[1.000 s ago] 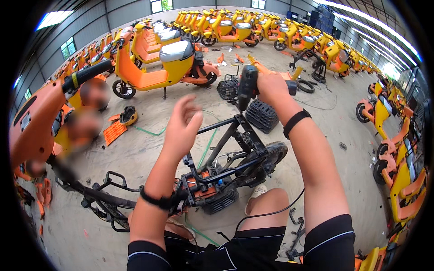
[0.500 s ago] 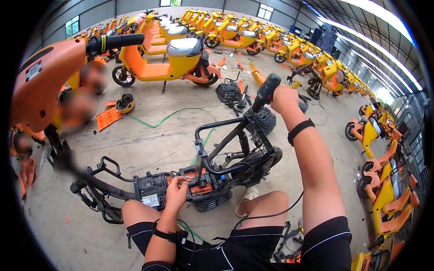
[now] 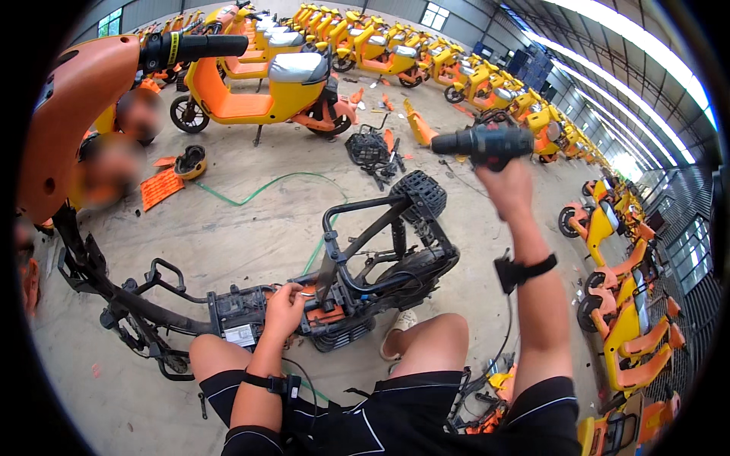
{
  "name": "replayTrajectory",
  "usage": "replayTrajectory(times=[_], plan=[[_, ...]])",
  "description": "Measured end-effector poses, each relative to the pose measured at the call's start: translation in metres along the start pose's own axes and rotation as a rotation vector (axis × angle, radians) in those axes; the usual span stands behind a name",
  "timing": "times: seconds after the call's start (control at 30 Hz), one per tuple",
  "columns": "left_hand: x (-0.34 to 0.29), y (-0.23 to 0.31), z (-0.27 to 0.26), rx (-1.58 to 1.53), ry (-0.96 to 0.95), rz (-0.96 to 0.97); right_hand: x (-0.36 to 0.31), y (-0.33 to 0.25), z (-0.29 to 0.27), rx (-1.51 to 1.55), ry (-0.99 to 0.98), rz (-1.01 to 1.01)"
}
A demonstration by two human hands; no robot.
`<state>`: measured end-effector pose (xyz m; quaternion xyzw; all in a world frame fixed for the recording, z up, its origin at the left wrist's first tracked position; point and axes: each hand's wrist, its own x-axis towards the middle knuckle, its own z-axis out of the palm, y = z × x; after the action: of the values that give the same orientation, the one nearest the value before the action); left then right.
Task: The person uses a cordless drill to screw components onto a metal scooter frame while sitting on the floor. They handle screws and then remove the battery from the drill.
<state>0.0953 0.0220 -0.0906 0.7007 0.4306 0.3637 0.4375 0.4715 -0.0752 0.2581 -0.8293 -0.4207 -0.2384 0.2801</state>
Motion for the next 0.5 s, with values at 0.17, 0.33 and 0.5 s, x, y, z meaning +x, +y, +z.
replayTrajectory(times=[0.17,0.33,0.5], plan=[[-0.017,0.034,-0.005,0.096,-0.003,0.171,-0.088,-0.001,0.001,0.318,0.009,0.050],[-0.039,0.052,-0.022,0.045,0.015,0.203,-0.152,-0.029,0.025,0.684,-0.312,0.167],[-0.058,0.073,-0.024,-0.175,-0.037,0.158,-0.230,-0.057,0.065,1.202,-0.588,0.431]])
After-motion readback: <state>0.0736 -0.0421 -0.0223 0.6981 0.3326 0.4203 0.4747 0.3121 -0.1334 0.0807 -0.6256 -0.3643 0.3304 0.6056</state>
